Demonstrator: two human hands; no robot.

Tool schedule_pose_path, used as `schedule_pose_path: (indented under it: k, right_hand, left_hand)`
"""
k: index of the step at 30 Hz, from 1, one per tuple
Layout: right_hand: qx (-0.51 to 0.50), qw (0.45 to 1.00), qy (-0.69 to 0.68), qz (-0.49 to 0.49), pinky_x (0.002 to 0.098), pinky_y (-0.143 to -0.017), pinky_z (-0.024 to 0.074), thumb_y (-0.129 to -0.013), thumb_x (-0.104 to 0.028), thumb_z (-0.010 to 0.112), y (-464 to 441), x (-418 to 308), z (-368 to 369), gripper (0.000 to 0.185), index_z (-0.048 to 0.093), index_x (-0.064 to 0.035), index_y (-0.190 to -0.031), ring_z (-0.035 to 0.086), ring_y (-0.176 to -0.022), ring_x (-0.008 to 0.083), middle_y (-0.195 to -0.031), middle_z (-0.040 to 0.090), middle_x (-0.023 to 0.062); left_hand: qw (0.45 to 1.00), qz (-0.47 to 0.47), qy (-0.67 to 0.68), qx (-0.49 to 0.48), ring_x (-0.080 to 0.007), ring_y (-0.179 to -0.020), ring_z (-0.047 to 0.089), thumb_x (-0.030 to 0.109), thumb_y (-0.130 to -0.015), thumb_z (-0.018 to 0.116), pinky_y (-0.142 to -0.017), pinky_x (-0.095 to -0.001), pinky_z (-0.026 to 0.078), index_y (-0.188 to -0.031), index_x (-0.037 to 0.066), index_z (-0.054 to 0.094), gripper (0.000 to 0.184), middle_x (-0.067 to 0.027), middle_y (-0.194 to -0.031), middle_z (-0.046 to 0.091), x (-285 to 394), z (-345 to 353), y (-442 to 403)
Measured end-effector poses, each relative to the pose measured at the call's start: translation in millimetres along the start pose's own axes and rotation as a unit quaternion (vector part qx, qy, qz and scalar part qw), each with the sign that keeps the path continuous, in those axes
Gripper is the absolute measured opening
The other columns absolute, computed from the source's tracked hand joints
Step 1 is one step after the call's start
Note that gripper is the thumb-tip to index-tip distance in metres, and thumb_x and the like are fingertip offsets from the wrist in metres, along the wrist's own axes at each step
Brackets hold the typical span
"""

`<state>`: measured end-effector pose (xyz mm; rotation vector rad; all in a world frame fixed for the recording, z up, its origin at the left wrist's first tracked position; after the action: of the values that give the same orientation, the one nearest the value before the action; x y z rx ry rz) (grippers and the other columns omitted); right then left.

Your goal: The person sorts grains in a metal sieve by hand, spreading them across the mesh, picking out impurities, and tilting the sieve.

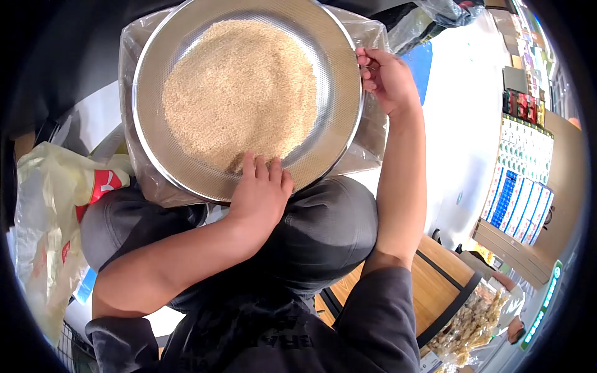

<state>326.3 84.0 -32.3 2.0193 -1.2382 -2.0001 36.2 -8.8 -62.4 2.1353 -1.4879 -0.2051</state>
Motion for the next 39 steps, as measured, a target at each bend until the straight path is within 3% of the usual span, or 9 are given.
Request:
schedule_pose_path:
  k: [13,15,19,22,27,29,33,36,39]
  right_hand:
    - [0.052,0.989,-0.139,0.024,0.0218,-0.051,0.0395,-0.106,-0.015,0.055,-11.6,20.1,-16.6,0.023,0.069,0.0029,-0.107,0.053,-0.066,0.0099,-0.085,0.065,-0.0003]
    - [0.16,0.985,0.064,-0.017,0.0231,-0.053,0.0398,-0.102,-0.023,0.064,-9.0,19.7,-19.9,0.026,0.072,0.0018,-0.1,0.053,-0.066,0.009,-0.082,0.065,-0.0002]
    - [0.247,0.939,0.228,-0.069,0.0255,-0.055,0.0393,-0.097,-0.03,0.073,-11.4,15.4,-24.2,0.032,0.074,0.001,-0.092,0.053,-0.066,0.0081,-0.075,0.063,-0.0011]
    - [0.156,0.94,0.255,-0.165,0.0267,-0.056,0.0408,-0.096,-0.031,0.074,-5.8,3.0,-11.3,0.032,0.077,0.001,-0.096,0.052,-0.063,0.0076,-0.071,0.06,-0.0032]
    - [-0.066,0.91,0.386,-0.132,0.0324,-0.062,0.0475,-0.093,-0.026,0.073,14.3,5.3,39.1,0.025,0.079,-0.003,-0.099,0.055,-0.066,0.0118,-0.07,0.061,0.0003]
    - [-0.137,0.816,0.512,-0.23,0.0285,-0.056,0.0426,-0.092,-0.017,0.073,7.0,19.3,55.4,0.017,0.078,-0.0044,-0.103,0.05,-0.059,0.0077,-0.065,0.053,-0.0011]
    - [-0.099,0.77,0.58,-0.248,0.0401,-0.069,0.0525,-0.085,-0.014,0.074,-8.7,42.4,65.7,0.015,0.079,-0.0049,-0.097,0.066,-0.07,0.0277,-0.073,0.066,0.0124]
    - [-0.088,0.762,0.606,-0.21,0.0431,-0.086,0.0587,-0.084,-0.014,0.074,-7.3,39.1,74.0,0.014,0.08,-0.007,-0.094,0.074,-0.091,0.0337,-0.091,0.075,0.0171]
    - [-0.082,0.767,0.598,-0.215,0.0433,-0.087,0.0585,-0.084,-0.015,0.075,-9.9,41.2,74.1,0.014,0.079,-0.0074,-0.095,0.074,-0.092,0.034,-0.093,0.075,0.0168]
  left_hand:
    - [1.0,0.007,-0.01,0.017,-0.0389,-0.142,0.051,0.024,-0.104,0.05,-0.12,-0.0625,0.028,-0.152,0.007,0.048,0.051,-0.016,-0.16,0.048,-2.1,-0.4,1.3]
    - [1.0,0.006,-0.009,0.015,-0.0392,-0.141,0.051,0.024,-0.104,0.051,-0.12,-0.0624,0.028,-0.152,0.008,0.048,0.051,-0.0162,-0.159,0.049,-2.6,-1.6,1.7]
    - [1.0,0.007,-0.01,0.02,-0.0401,-0.139,0.052,0.023,-0.103,0.052,-0.119,-0.0624,0.028,-0.151,0.008,0.049,0.051,-0.0165,-0.157,0.05,-2.5,-1.5,1.9]
    - [0.999,0.005,-0.01,0.032,-0.0405,-0.138,0.052,0.023,-0.103,0.052,-0.119,-0.0625,0.028,-0.151,0.008,0.05,0.05,-0.0164,-0.156,0.052,-1.5,0.7,1.4]
    - [0.999,0.006,-0.019,0.045,-0.0396,-0.138,0.053,0.024,-0.103,0.052,-0.12,-0.0622,0.029,-0.15,0.008,0.051,0.05,-0.0158,-0.155,0.053,-0.9,3.1,2.4]
    - [0.998,0.008,-0.027,0.049,-0.0392,-0.138,0.053,0.024,-0.103,0.052,-0.12,-0.062,0.029,-0.15,0.008,0.051,0.049,-0.0155,-0.154,0.053,-1.1,5.1,1.6]
    - [0.998,0.004,-0.019,0.053,-0.0381,-0.137,0.054,0.025,-0.103,0.051,-0.119,-0.0619,0.029,-0.148,0.008,0.052,0.048,-0.0143,-0.154,0.054,-0.6,7.2,-1.1]
    - [0.999,0.001,-0.015,0.051,-0.0376,-0.137,0.054,0.025,-0.103,0.05,-0.119,-0.062,0.029,-0.148,0.008,0.052,0.047,-0.0139,-0.153,0.055,-0.8,5.0,-1.1]
    - [0.999,0.0,-0.013,0.046,-0.0373,-0.137,0.054,0.024,-0.104,0.049,-0.119,-0.062,0.029,-0.148,0.009,0.052,0.047,-0.0139,-0.154,0.054,-1.1,3.8,-1.3]
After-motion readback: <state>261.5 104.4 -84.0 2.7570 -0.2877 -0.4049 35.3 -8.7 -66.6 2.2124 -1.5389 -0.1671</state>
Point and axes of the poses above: each hand's wrist, its own y-axis away from the middle knuckle, its own z-axis out of the palm, x = y × z, the point moved 3 cm from there along -y, towards the middle knuckle
